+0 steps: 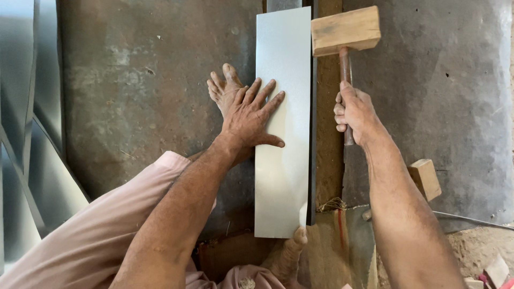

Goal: The person sits on the floor of a metal workshop and bends flat sheet metal pieces by hand along a folding edge, hammering the fold with a wooden mallet to crease each sheet, then sets the finished bent sheet aside with a stack of completed pieces and takes the next flat sheet.

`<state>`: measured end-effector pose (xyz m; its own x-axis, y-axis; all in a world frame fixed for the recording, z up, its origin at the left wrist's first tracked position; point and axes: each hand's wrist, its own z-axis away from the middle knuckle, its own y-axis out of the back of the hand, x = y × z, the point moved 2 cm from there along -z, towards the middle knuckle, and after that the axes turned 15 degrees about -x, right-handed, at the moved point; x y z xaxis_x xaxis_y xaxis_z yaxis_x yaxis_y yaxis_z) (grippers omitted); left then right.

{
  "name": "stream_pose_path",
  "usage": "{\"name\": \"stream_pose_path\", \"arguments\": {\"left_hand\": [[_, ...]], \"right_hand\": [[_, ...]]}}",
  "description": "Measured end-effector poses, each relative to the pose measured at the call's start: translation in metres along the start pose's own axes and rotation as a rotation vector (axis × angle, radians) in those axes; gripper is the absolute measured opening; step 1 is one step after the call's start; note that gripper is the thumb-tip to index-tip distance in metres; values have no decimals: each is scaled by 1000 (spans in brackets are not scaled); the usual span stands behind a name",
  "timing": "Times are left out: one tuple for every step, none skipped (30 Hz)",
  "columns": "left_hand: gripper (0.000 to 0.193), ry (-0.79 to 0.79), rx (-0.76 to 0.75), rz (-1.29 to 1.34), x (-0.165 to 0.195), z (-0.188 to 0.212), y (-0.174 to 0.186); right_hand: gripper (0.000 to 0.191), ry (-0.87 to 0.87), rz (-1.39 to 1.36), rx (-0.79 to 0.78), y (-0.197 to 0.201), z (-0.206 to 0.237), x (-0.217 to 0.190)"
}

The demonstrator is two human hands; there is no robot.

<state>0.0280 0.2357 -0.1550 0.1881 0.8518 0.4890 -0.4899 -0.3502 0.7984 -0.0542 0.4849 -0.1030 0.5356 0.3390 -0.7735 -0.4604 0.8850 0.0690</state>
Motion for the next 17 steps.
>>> {"name": "stream_pose_path", "arguments": {"left_hand": [[132,-2,3,5,0,0,0],[132,-3,8,8,0,1,-1],[132,-4,15,10,-1,0,0],[132,-11,28,12,-2,0,2],[131,-18,38,15,-3,1,2],[131,-26,44,21,-2,2,0],[131,-27,42,21,-2,2,-2],[131,-27,42,20,-3,1,-2],[131,-28,46,17,-4,0,-1],[131,-24,40,13,-4,-1,0],[131,-19,32,10,-4,-1,1],[131,-14,21,7,-3,0,0],[131,-12,19,11,-2,0,0],[131,-8,19,14,-2,0,1],[131,-3,16,17,-2,0,2],[131,0,10,15,-2,1,1],[130,2,3,14,-2,2,1]], "right_hand": [[40,-4,-18,4,0,-1,0],[39,-7,-35,6,0,-2,0],[39,-7,-52,9,-1,-5,-2],[39,-10,-40,11,-2,-7,-3],[40,-16,-29,13,-3,-9,-4],[40,-27,-19,17,-3,-8,-2],[40,-24,-32,20,-3,-7,-1],[39,-19,-43,22,-4,-7,-2],[39,-9,-54,24,-4,-7,-4],[38,12,5,74,-4,-7,-7],[37,31,64,121,-6,-6,-9],[36,48,120,169,-7,-5,-10],[35,100,213,268,-5,-4,-14],[33,153,306,365,-2,-4,-21],[32,206,397,462,-1,-5,-27],[35,417,455,492,-1,-4,-32],[38,629,510,513,1,-2,-39]]}}
